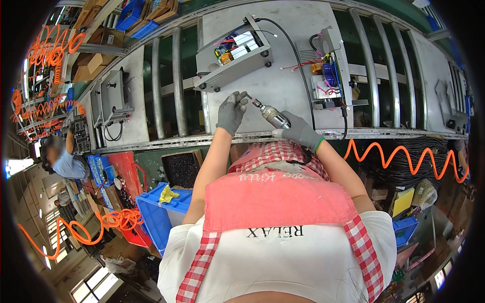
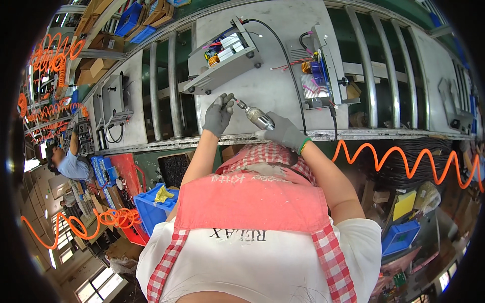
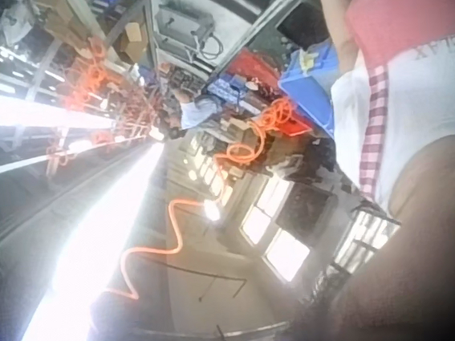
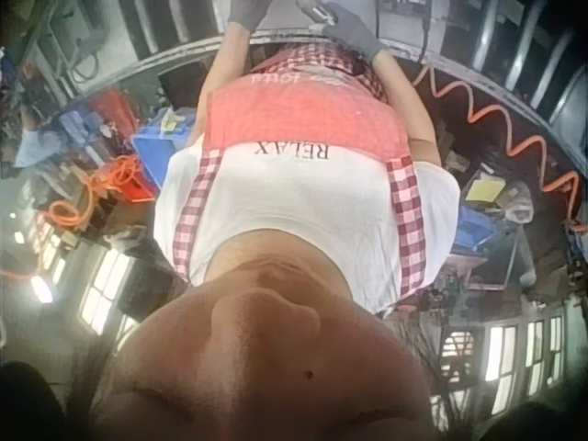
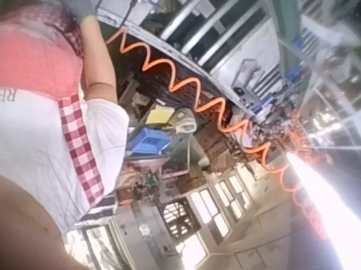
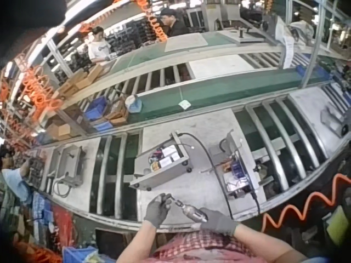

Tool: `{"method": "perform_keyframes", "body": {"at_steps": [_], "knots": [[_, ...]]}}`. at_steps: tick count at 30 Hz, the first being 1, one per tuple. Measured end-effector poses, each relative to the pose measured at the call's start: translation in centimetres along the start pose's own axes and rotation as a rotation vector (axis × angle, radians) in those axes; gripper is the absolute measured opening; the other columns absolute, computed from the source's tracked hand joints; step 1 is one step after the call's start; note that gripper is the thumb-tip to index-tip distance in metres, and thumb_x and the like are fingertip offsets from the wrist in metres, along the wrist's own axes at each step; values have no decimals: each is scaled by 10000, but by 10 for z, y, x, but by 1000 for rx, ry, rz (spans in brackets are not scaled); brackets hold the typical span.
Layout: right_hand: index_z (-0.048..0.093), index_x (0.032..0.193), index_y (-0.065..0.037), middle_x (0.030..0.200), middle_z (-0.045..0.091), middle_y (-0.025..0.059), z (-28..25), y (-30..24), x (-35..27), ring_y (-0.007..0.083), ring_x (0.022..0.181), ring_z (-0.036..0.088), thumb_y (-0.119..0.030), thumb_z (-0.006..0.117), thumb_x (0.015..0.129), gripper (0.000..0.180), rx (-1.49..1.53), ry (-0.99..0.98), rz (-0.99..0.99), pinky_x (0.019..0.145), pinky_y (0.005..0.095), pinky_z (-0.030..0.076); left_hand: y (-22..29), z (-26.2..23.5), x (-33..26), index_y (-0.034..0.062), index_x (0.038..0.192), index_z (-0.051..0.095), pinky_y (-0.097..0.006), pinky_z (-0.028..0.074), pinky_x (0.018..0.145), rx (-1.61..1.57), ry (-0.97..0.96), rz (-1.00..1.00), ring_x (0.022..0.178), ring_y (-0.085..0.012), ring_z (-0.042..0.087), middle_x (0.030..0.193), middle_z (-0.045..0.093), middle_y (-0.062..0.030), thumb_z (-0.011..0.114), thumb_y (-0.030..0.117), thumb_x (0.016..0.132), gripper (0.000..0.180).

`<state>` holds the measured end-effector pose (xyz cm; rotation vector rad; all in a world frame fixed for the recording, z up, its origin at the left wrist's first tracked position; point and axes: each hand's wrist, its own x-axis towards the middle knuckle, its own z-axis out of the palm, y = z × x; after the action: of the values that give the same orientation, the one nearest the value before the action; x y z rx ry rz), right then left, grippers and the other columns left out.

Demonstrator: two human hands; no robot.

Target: The person uses a power drill to fasten screws into a metal electronic enclosure containing a circuit board. They then move the unit to a rack, connect a cable, and use a pneumatic screwdriver to secure the enclosure's cover plate. Finally, they handle a bundle of black cables.

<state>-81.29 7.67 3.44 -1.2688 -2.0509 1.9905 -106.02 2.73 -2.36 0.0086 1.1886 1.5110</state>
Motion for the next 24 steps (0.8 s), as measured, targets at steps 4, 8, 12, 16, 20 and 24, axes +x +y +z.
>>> {"method": "perform_keyframes", "body": {"at_steps": [4, 8, 12, 16, 20, 24], "knots": [[554, 1096, -42, 923, 624, 155, 1, -3, -9, 258, 855, 598, -499, 699, 717, 611, 22, -2, -12, 769, 360, 445, 1, -1, 5, 14, 1018, 536, -208, 366, 451, 208, -33, -105, 535, -92, 449, 761, 572, -65, 550, 324, 946, 319], [536, 1116, -44, 917, 624, 167, 4, 3, -10, 274, 845, 606, -506, 695, 718, 631, -3, 0, 4, 771, 376, 450, 1, 6, 3, 33, 944, 548, -208, 279, 393, 97, -116, -189, 430, -62, 333, 596, 458, 15, 586, 351, 924, 321], [528, 1115, -42, 899, 621, 164, 9, 8, -11, 271, 813, 612, -507, 695, 722, 632, 4, 7, 17, 740, 373, 462, 1, 18, -1, 29, 938, 549, -209, 276, 398, 140, -162, -180, 428, -61, 330, 585, 456, 19, 586, 337, 927, 311], [533, 1097, -39, 882, 617, 151, 11, 11, -10, 239, 783, 610, -496, 699, 727, 611, 68, 3, 6, 700, 351, 466, 4, 22, -3, 16, 971, 559, -210, 284, 411, 219, -183, -128, 430, -62, 330, 590, 461, 16, 571, 323, 937, 309], [537, 1087, -40, 871, 611, 136, 12, 10, -8, 197, 766, 608, -481, 707, 728, 593, 234, -18, 61, 678, 325, 462, 4, 29, -2, 0, 1018, 568, -206, 289, 415, 320, -195, -44, 434, -60, 337, 591, 467, 11, 533, 296, 959, 304], [536, 1074, -36, 844, 601, 111, 16, 23, 5, 182, 694, 606, -458, 714, 731, 572, 188, 82, -14, 631, 321, 471, 7, 38, 14, -7, 1014, 585, -200, 274, 402, 597, -164, -15, 439, -53, 360, 611, 505, -7, 483, 270, 979, 298]]}}
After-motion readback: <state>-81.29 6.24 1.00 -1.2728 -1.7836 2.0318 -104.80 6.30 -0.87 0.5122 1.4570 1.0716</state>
